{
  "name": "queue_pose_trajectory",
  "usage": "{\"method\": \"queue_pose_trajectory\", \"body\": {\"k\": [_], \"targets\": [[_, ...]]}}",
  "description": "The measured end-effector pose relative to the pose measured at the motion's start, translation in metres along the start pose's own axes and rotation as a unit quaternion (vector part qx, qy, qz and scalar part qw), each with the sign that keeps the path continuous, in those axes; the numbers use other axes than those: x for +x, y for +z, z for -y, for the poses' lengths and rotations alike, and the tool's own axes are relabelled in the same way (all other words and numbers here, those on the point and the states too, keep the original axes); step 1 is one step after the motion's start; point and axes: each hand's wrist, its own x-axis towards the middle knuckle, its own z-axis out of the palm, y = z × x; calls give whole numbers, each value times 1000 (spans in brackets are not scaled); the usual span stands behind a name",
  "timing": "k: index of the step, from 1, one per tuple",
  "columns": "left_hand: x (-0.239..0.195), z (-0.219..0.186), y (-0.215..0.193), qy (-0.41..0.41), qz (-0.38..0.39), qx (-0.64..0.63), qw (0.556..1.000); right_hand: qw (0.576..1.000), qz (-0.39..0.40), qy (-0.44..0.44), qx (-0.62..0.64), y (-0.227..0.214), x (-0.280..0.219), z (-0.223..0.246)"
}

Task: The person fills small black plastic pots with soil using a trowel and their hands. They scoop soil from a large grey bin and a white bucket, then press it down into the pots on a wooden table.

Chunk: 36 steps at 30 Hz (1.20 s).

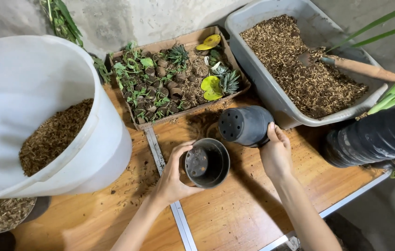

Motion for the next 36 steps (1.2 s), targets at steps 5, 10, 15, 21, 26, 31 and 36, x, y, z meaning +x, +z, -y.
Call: {"method": "queue_pose_trajectory", "body": {"k": [5, 10, 15, 21, 26, 31, 36], "targets": [[-13, 28, 0, 154, -35, 55, 986, 958, -4, 265, 109, 7, 37, 9], [-13, 25, 1, 153, -36, 58, 986, 946, -56, 300, 109, -4, 74, -14], [-4, 21, 5, 111, -40, 44, 992, 963, -51, 263, 24, 14, 52, 22], [18, 28, 26, 156, -70, 61, 983, 929, 65, 253, -261, -21, 30, 54], [42, 19, 42, 151, -89, 21, 984, 908, 162, -19, -386, -42, 25, 83], [67, 18, 55, 157, -99, 3, 983, 850, 115, -217, -465, -45, 92, 119], [85, 22, 65, 166, -104, -58, 979, 631, -38, -207, -746, -80, 260, 121]]}}
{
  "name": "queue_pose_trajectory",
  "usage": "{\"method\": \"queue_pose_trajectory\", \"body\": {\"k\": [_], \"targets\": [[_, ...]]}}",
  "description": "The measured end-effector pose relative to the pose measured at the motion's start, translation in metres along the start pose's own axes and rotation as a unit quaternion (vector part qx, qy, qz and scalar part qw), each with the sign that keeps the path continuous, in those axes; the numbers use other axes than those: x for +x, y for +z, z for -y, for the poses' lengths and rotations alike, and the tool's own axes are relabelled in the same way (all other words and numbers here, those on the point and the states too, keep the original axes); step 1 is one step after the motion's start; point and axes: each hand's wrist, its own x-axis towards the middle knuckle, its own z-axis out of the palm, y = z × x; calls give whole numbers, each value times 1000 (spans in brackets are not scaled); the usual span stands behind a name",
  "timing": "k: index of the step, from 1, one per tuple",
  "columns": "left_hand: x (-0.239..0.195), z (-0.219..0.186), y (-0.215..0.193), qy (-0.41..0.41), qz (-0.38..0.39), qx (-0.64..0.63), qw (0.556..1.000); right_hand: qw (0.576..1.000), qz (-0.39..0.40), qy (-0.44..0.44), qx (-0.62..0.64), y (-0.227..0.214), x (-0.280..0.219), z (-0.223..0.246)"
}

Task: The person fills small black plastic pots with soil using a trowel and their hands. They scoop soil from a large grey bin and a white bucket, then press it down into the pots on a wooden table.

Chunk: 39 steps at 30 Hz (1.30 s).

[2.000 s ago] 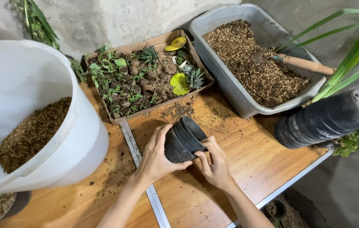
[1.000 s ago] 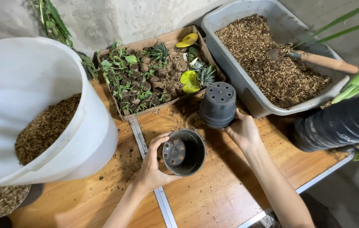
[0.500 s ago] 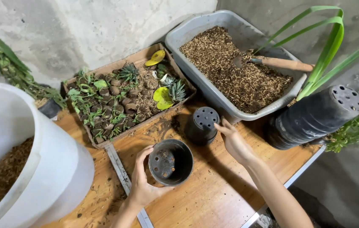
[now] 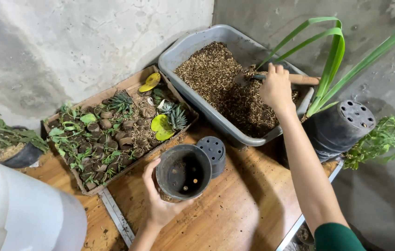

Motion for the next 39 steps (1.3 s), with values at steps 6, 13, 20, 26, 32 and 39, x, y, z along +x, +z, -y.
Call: {"method": "queue_pose_trajectory", "body": {"k": [6, 13, 20, 26, 32, 39], "targets": [[9, -4, 1, 1, -22, 12, 1000, 906, 187, 85, -370, 68, 84, -52], [25, -2, -2, 7, -48, 13, 999, 870, 182, -96, -448, -44, 114, 5], [29, 1, -2, -15, -47, 5, 999, 833, 79, -198, -510, -85, 141, 52], [32, 0, -3, 0, -50, -3, 999, 825, 9, -262, -500, -7, 132, 43], [29, -8, -3, 11, -52, 2, 999, 800, 91, -304, -510, -33, 74, 16], [27, -19, -4, 1, -50, 12, 999, 792, 8, -373, -482, -78, -9, -5]]}}
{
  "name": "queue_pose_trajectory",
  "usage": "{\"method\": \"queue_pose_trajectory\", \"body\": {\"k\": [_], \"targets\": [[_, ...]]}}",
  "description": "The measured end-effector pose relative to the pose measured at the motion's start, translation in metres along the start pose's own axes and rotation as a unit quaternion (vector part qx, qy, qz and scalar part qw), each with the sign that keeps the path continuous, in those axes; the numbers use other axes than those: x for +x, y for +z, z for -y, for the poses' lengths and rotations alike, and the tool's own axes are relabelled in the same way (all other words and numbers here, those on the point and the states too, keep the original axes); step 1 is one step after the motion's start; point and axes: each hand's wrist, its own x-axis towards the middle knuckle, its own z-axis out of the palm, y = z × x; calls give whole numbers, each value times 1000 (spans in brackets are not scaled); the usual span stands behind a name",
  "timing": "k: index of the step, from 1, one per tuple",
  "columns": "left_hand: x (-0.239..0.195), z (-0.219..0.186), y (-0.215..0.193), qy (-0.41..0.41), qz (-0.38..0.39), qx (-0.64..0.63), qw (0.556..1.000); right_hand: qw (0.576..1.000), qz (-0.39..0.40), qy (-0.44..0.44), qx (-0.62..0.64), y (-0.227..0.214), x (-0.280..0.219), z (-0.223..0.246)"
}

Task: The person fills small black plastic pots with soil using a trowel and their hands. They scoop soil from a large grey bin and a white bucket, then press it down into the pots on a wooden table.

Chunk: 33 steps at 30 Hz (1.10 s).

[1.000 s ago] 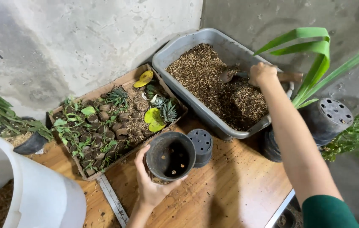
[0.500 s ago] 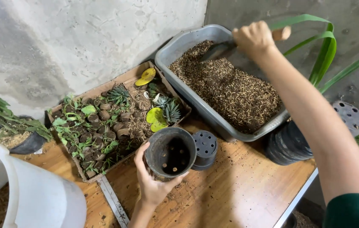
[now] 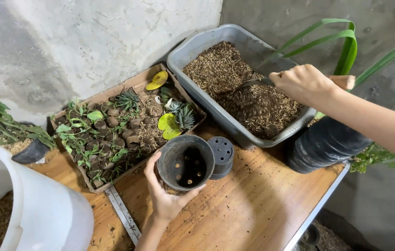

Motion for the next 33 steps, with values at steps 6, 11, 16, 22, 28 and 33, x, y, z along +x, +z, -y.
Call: {"method": "queue_pose_trajectory", "body": {"k": [6, 11, 16, 22, 28, 33], "targets": [[-2, -4, 0, 29, 0, 17, 999, 998, 24, -49, -43, -70, -49, -6], [-11, -2, -8, 31, -2, 43, 999, 999, 13, 17, -43, -47, -3, -23], [-14, -1, -17, 39, 8, 59, 997, 984, 153, 90, 15, -15, 80, -2], [-18, 7, -19, 17, 18, 81, 996, 992, 85, 88, 6, 36, 91, 39], [-12, 8, -9, 26, 12, 53, 998, 996, 85, 21, 2, 7, 19, 31], [-13, 13, 0, 32, 9, 37, 999, 1000, 20, 1, 11, -28, -57, 15]]}}
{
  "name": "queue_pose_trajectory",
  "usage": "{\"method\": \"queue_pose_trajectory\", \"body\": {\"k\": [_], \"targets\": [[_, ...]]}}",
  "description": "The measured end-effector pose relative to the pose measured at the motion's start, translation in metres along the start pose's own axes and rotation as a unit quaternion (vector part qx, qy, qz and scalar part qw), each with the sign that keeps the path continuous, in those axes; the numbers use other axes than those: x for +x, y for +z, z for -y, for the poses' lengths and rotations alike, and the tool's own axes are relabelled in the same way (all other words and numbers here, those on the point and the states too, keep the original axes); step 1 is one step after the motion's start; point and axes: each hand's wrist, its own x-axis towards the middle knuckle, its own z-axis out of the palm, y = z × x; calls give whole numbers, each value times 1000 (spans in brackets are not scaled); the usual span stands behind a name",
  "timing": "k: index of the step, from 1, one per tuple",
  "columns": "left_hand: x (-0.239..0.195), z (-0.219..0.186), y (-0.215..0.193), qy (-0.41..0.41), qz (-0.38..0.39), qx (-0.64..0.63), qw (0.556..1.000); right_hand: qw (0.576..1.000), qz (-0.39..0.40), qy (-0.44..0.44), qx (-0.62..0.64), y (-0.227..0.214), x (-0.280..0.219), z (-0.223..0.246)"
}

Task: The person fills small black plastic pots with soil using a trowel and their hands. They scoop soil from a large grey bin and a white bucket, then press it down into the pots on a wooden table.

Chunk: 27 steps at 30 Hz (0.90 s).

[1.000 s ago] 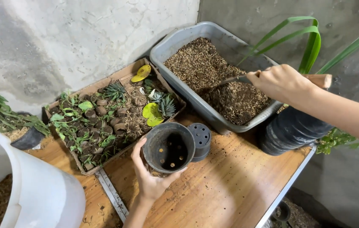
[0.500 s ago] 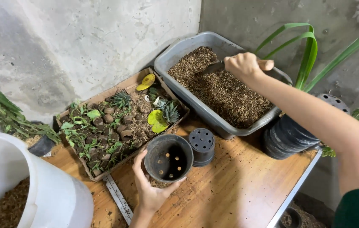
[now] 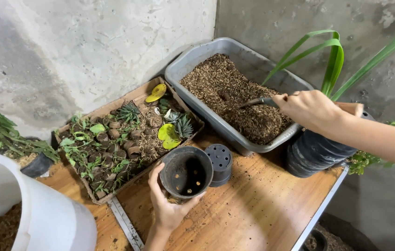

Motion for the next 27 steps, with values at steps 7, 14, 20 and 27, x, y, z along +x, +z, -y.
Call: {"method": "queue_pose_trajectory", "body": {"k": [7, 14, 20, 27], "targets": [[14, -9, 1, 5, -15, 23, 1000, 966, 163, 182, 87, -30, 14, -53], [26, -10, 14, 2, -12, -7, 1000, 925, 222, 252, 179, 102, 77, -46], [38, -21, 18, 12, -38, -29, 999, 895, 245, 250, 277, 80, 82, -40], [57, -27, 17, 22, -30, 3, 999, 926, 215, 185, 248, 36, 41, -19]]}}
